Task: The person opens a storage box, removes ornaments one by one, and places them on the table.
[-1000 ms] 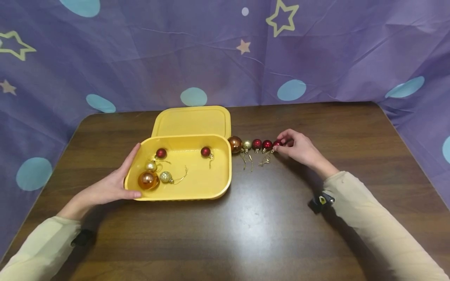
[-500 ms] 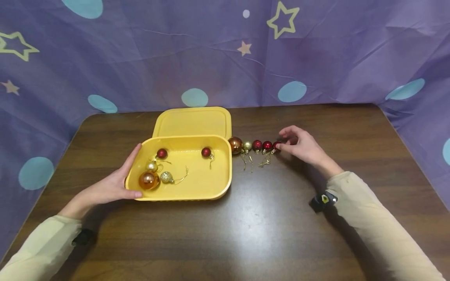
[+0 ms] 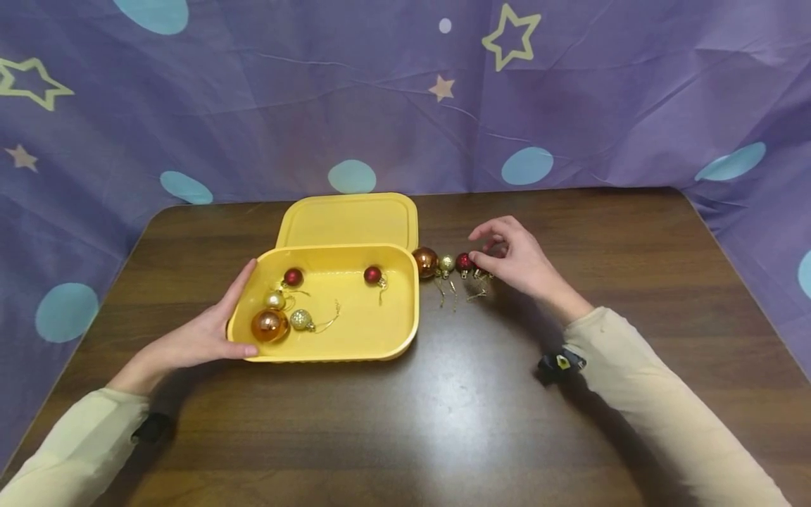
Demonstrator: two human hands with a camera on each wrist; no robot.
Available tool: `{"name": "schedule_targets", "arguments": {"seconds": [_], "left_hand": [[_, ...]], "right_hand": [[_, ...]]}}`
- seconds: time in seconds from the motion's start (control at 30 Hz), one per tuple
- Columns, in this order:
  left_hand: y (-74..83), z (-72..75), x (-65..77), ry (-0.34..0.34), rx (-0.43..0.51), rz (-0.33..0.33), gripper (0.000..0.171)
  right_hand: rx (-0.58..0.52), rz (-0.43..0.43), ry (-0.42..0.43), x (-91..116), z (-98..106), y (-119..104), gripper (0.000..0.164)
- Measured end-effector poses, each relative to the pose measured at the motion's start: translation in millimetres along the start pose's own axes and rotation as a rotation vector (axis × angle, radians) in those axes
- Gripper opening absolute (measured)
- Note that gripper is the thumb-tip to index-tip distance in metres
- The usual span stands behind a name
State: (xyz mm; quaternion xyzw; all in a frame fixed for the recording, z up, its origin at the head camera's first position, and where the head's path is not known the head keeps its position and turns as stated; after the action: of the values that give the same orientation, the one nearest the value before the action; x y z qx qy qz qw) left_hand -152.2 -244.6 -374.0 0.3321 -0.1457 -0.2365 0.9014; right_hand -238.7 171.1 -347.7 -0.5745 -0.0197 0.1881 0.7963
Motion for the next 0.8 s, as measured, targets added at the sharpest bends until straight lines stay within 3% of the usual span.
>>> {"name": "schedule_targets", "arguments": {"seconds": [0.33,0.8], "left_hand": [[1.0,0.5,-2.6,0.004,0.019,-0.012,0.126],[-0.5,0.1,1.0,0.004,0.011,0.0,0.125]], "right_hand": [[0.014,0.15,-0.106,-5,-36,-35,0.021],[0.036,0.268,-0.258,-8,-84,-69,0.021]]}}
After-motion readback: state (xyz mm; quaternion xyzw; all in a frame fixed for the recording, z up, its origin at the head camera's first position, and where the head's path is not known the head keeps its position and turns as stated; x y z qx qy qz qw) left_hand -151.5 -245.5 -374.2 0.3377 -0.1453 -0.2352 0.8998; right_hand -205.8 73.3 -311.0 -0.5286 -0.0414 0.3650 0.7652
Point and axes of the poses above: each hand's wrist, its own x-axis away from the middle knuckle, its own z-axis out of the back of the hand, y = z × x, the point moved 7 cm from there along -x, towards the middle knuckle, and after that the axes turned 13 degrees about -x, right-handed, at the moved point
